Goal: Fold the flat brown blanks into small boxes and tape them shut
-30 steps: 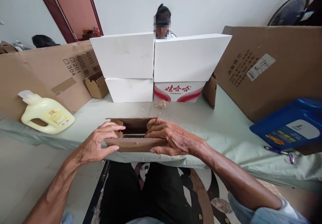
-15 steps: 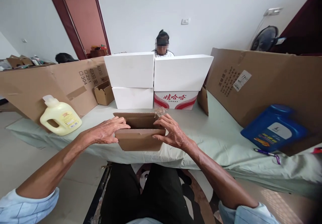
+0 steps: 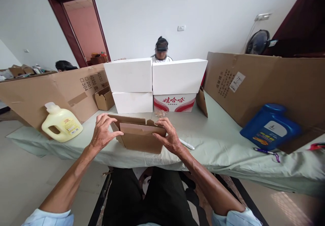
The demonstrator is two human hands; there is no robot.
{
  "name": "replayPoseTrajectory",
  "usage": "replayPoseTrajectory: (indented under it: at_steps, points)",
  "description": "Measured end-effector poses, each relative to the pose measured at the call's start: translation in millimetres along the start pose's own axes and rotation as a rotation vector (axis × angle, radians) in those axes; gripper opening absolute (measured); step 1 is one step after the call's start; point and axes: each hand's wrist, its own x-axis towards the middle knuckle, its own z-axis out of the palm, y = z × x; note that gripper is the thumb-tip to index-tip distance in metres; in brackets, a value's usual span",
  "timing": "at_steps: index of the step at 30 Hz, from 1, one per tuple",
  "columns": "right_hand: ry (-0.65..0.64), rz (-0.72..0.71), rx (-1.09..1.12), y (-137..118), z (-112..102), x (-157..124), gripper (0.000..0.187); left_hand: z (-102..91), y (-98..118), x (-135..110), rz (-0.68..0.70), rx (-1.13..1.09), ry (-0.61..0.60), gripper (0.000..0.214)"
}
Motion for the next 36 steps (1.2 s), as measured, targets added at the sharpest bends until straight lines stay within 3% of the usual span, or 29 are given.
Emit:
replayPoseTrajectory:
  at_steps: [4, 12, 15, 19, 24, 32, 36]
  points:
    - [0.005, 0.248, 0.172, 10.5, 6.9, -9.3, 0.034, 13.9, -7.2, -4.9, -0.057, -0.021, 0.020, 0.048]
    - [-0.284, 0.615, 0.456, 34.3, -0.4, -21.3, 0.052, 21.1, -1.9, 5.9, -0.148, 0.154, 0.037, 0.060]
    - [-0.266, 0.642, 0.454, 36.7, 1.1, -24.7, 0.050, 19.2, 12.1, 14.9, -0.052, 0.162, 0.047, 0.060]
    - [-0.250, 0.665, 0.501, 33.3, 8.0, -26.6, 0.052, 22.7, 40.8, 28.8, 0.115, 0.079, -0.026, 0.050]
    - [-0.252, 0.689, 0.597, 19.0, 17.3, -30.7, 0.053, 42.1, 66.4, 42.9, 0.077, 0.015, -0.075, 0.047]
    - [-0.206, 0.717, 0.689, 9.8, 28.2, -48.3, 0.053, 64.8, 57.6, 42.5, 0.149, -0.179, 0.014, 0.006]
    - [-0.187, 0.722, 0.712, 4.9, 31.4, -52.2, 0.053, 59.3, 55.7, 38.0, 0.195, -0.221, 0.079, 0.014]
